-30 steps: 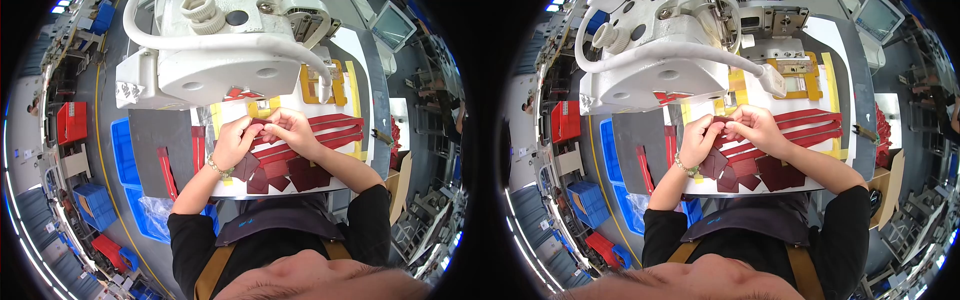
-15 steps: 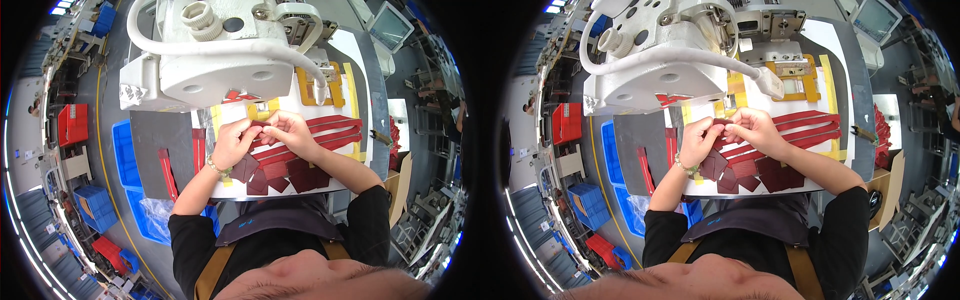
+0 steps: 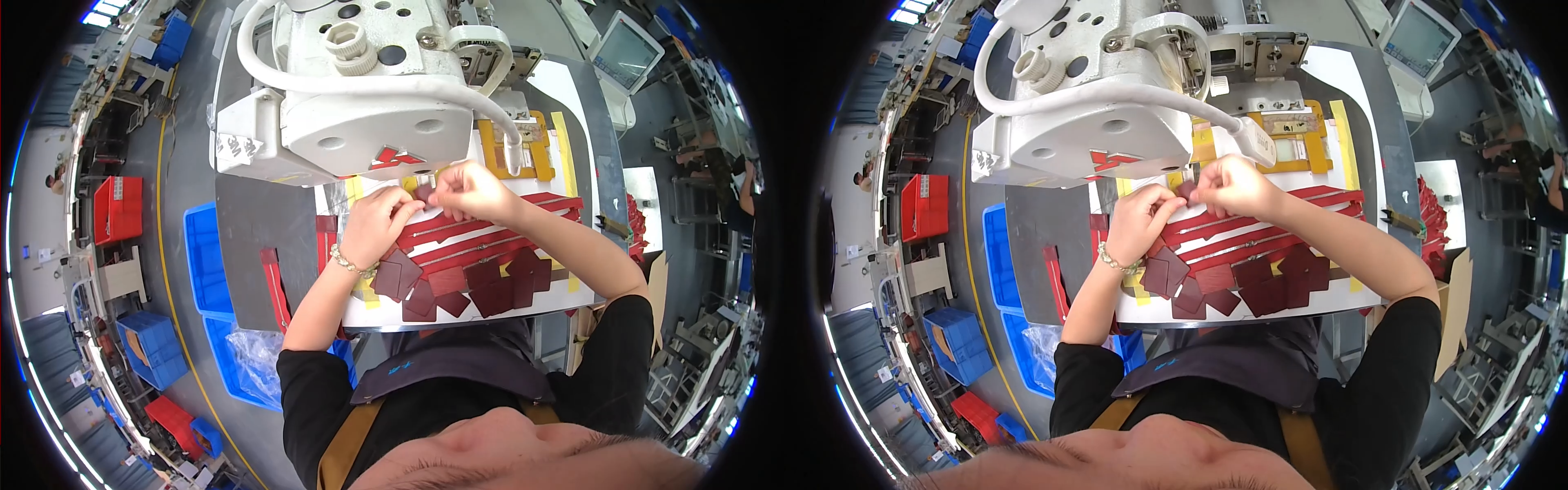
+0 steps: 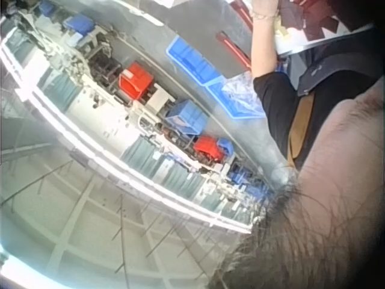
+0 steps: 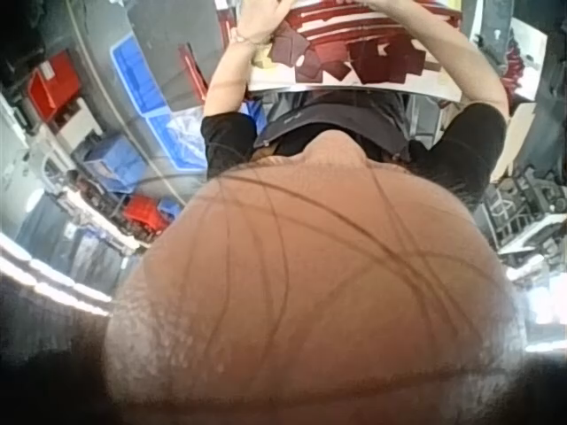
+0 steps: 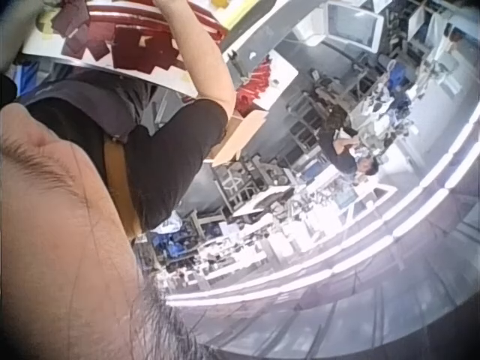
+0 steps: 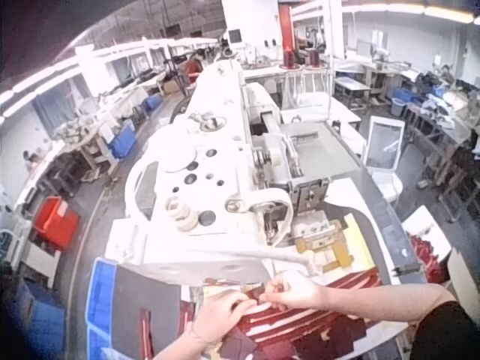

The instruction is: The recorder is aligning and pressing together leather strips as part of a goods assembly process.

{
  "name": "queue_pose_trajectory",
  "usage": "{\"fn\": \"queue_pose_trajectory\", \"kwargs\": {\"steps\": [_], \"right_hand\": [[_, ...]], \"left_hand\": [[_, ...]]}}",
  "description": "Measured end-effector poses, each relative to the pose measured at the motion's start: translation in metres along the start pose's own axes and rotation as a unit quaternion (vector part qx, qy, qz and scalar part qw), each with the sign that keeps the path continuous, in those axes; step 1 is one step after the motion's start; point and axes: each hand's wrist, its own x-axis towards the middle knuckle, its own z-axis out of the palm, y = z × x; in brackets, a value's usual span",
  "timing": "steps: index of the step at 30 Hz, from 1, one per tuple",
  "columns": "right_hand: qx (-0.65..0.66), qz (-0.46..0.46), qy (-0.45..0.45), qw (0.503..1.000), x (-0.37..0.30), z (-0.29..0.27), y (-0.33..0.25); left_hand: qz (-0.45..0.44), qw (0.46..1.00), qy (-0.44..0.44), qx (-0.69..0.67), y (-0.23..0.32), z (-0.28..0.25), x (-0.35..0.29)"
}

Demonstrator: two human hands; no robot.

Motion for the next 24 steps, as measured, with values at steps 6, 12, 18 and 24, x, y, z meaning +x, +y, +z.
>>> {"fn": "queue_pose_trajectory", "kwargs": {"steps": [6, 12, 18, 24], "right_hand": [[0.093, 0.039, 0.121, 0.988, 0.013, 0.002, -0.002], [0.053, 0.080, 0.115, 0.989, 0.022, 0.001, -0.007], [0.045, 0.081, 0.096, 0.991, 0.024, -0.001, -0.009], [0.007, 0.080, 0.075, 0.994, 0.021, -0.006, -0.014]], "left_hand": [[0.169, 0.960, 0.129, 0.182, -0.008, 0.008, -0.001], [0.174, 0.950, 0.096, 0.239, -0.009, 0.011, 0.000], [0.184, 0.936, 0.071, 0.292, -0.014, 0.012, 0.001], [0.217, 0.922, 0.072, 0.311, -0.016, 0.016, 0.003]]}}
